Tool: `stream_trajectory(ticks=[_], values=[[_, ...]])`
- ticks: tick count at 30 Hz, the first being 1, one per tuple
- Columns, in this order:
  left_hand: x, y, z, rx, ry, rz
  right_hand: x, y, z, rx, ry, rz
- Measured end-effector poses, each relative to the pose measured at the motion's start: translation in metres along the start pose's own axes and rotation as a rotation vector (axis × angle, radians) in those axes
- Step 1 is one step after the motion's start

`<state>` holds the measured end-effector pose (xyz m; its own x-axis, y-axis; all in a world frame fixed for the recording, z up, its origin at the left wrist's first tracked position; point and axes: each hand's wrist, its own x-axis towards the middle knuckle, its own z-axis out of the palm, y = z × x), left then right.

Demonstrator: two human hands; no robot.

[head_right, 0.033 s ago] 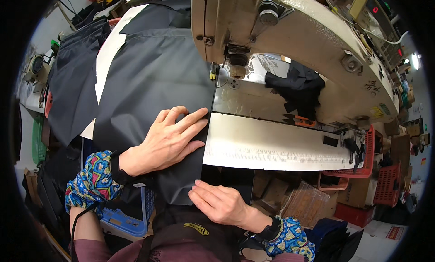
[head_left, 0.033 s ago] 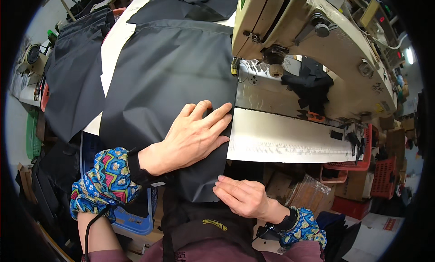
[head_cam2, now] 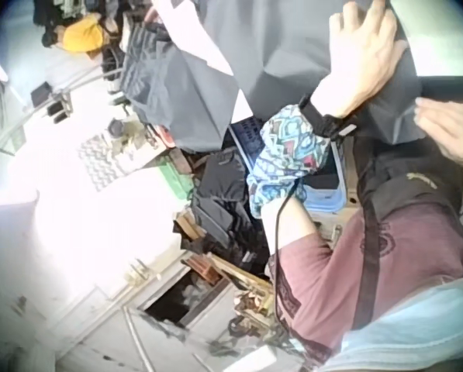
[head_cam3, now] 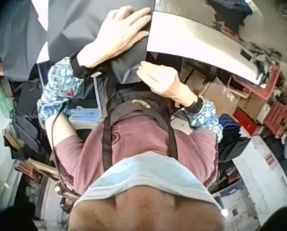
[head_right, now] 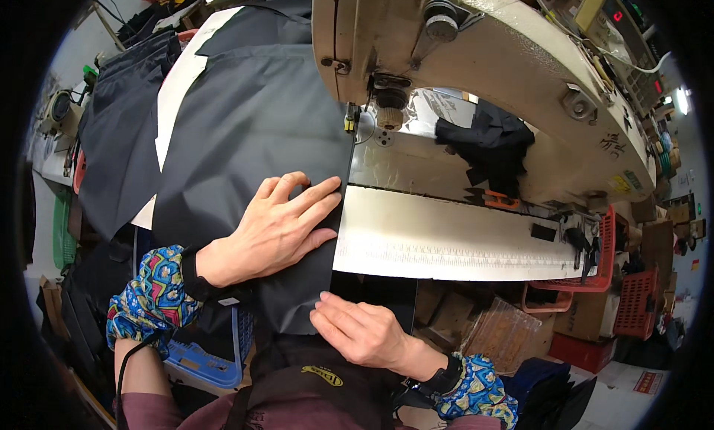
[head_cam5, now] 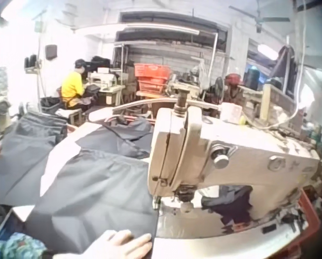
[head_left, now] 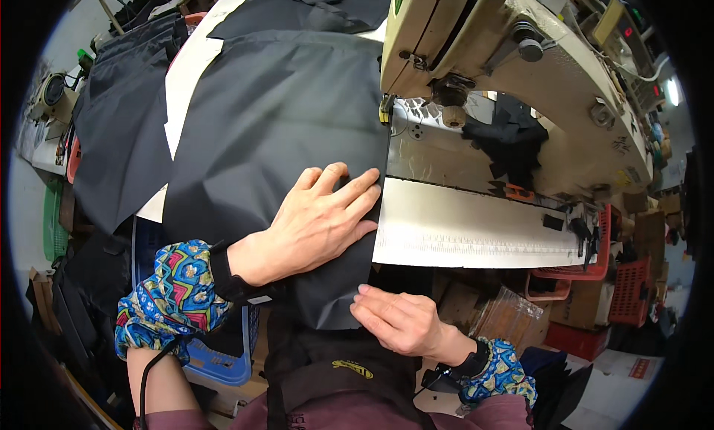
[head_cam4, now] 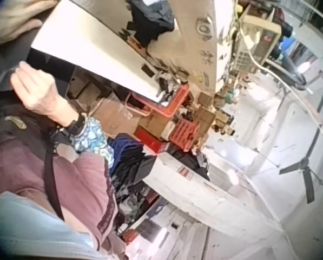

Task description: The person sews a black fabric bag using a sewing machine, periodically folding the edges and inserting a small black strap into the seam. They handle the fabric pieces one at a time, occasionally replacing the bobbin before resuming the sewing process.

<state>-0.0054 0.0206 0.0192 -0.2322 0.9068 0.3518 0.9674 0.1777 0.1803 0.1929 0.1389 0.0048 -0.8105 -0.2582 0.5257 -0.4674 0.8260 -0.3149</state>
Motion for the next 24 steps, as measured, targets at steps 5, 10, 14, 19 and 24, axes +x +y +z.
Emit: stream_trajectory(ticks=[5,10,14,19,24], values=[[0.017,-0.02,0.004,0.014,-0.069,0.015,0.013,0.019,-0.005,-0.031,0.011,0.009],[0.022,-0.033,0.007,-0.018,-0.007,0.035,0.026,0.039,-0.007,-0.028,0.043,0.049],[0.004,-0.037,-0.011,-0.547,-0.135,0.194,0.032,0.062,-0.003,-0.035,0.055,0.06],[-0.018,-0.012,-0.019,-0.228,-0.096,0.209,0.047,0.082,-0.001,-0.05,0.063,0.035],[-0.002,-0.025,0.0,-0.224,0.053,0.182,0.051,0.096,-0.008,-0.058,-0.019,0.079]])
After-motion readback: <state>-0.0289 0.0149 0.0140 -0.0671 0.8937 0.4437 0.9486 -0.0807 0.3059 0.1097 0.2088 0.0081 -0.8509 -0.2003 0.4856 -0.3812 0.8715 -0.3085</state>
